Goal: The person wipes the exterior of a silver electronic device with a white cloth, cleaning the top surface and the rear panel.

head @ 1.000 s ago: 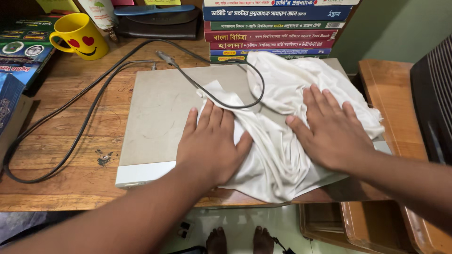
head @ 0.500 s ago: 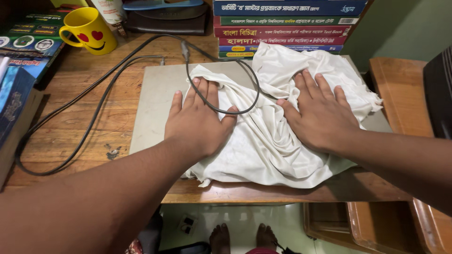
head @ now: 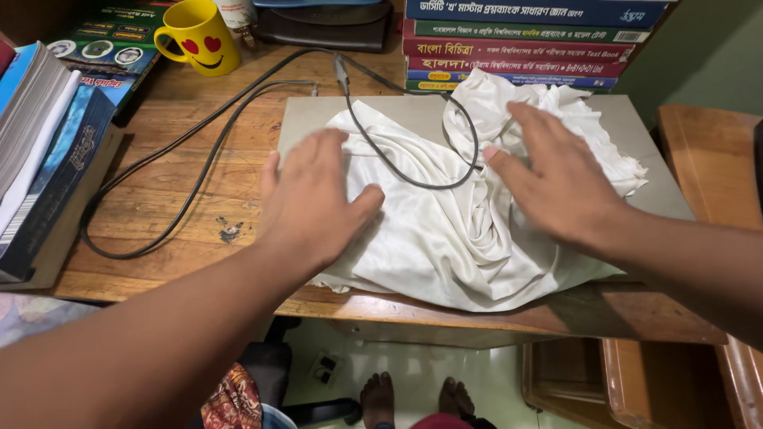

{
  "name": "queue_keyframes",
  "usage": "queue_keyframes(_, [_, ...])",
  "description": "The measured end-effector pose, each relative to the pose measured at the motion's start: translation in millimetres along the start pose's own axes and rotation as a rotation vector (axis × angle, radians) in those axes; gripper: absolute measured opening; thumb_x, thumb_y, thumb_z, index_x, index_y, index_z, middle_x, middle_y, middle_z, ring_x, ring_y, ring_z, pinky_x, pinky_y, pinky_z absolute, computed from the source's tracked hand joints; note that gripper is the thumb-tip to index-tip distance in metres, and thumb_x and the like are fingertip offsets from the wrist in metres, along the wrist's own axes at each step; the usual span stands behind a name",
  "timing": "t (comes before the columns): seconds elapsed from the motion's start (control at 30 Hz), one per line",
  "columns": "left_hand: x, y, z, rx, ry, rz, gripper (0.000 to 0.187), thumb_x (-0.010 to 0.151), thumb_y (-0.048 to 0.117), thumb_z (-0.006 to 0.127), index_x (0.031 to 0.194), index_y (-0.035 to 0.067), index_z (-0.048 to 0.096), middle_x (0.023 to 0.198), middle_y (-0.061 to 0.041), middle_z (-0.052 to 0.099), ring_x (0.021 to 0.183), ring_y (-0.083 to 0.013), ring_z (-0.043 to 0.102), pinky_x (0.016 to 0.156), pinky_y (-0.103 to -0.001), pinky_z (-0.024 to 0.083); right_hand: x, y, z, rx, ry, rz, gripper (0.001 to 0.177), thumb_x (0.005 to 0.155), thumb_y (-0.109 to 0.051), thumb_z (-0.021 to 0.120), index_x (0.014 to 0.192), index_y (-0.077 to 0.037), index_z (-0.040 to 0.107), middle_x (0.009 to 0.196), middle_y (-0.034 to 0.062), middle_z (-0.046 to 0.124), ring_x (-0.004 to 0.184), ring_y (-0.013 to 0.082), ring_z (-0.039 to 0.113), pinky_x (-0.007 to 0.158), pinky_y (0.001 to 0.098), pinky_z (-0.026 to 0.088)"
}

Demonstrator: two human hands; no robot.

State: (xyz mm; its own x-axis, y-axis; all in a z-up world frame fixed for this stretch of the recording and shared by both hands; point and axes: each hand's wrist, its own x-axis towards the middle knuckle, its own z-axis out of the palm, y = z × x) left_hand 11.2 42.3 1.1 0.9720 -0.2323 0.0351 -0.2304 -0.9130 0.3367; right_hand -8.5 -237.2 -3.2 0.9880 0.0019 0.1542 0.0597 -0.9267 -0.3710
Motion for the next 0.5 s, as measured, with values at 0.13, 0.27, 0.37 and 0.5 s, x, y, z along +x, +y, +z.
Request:
queue_keyframes(0.13, [11.9, -7.5, 0.4, 0.037, 0.197, 0.563, 0.046, 0.086, 0.036, 0.068, 0.128, 0.018, 0.063, 0.142, -0.01, 0.051, 0.139, -0.0298, 0.037, 0.112, -0.061, 0.018, -11.7, 0.4, 6.7, 0.002, -0.032, -0.036, 0.079, 0.099, -0.057, 0.039, 0.157, -0.004, 0.029, 0.161, 0.0191, 0.035, 0.149, 0.0362, 0.03, 0.12, 0.0551, 0.016])
queue_keyframes(0.27, [50.7, -3.7, -10.9, 0.166, -0.024, 0.655, 0.021, 0.089, 0.038, 0.071, 0.107, 0.028, 0.075, 0.124, -0.002, 0.06, 0.132, -0.0248, 0.045, 0.113, -0.058, 0.019, -17.7, -4.9, 8.2, -0.128, -0.07, 0.007, 0.075, 0.1, -0.058, 0.037, 0.156, -0.009, 0.031, 0.159, 0.0197, 0.035, 0.151, 0.0357, 0.024, 0.121, 0.0542, 0.014])
queue_keyframes(0.37, [96.6, 1.0, -31.1, 0.285, -0.105, 0.599, 0.021, 0.09, 0.039, 0.069, 0.108, 0.034, 0.075, 0.115, 0.004, 0.065, 0.127, -0.0239, 0.047, 0.108, -0.059, 0.02, -18.4, -6.4, 8.5, -0.149, -0.09, 0.023, 0.075, 0.098, -0.06, 0.036, 0.155, -0.011, 0.031, 0.16, 0.0161, 0.032, 0.152, 0.0331, 0.02, 0.121, 0.0532, 0.011])
queue_keyframes(0.5, [148.3, -22.4, -81.1, 0.143, 0.194, 0.612, 0.022, 0.101, 0.032, 0.065, 0.119, 0.023, 0.075, 0.107, -0.005, 0.073, 0.099, -0.0241, 0.067, 0.09, -0.046, 0.049, -18.7, -9.0, 8.0, -0.186, -0.11, 0.027, 0.079, 0.097, -0.062, 0.034, 0.159, -0.013, 0.028, 0.161, 0.0123, 0.028, 0.151, 0.0319, 0.016, 0.119, 0.053, 0.009])
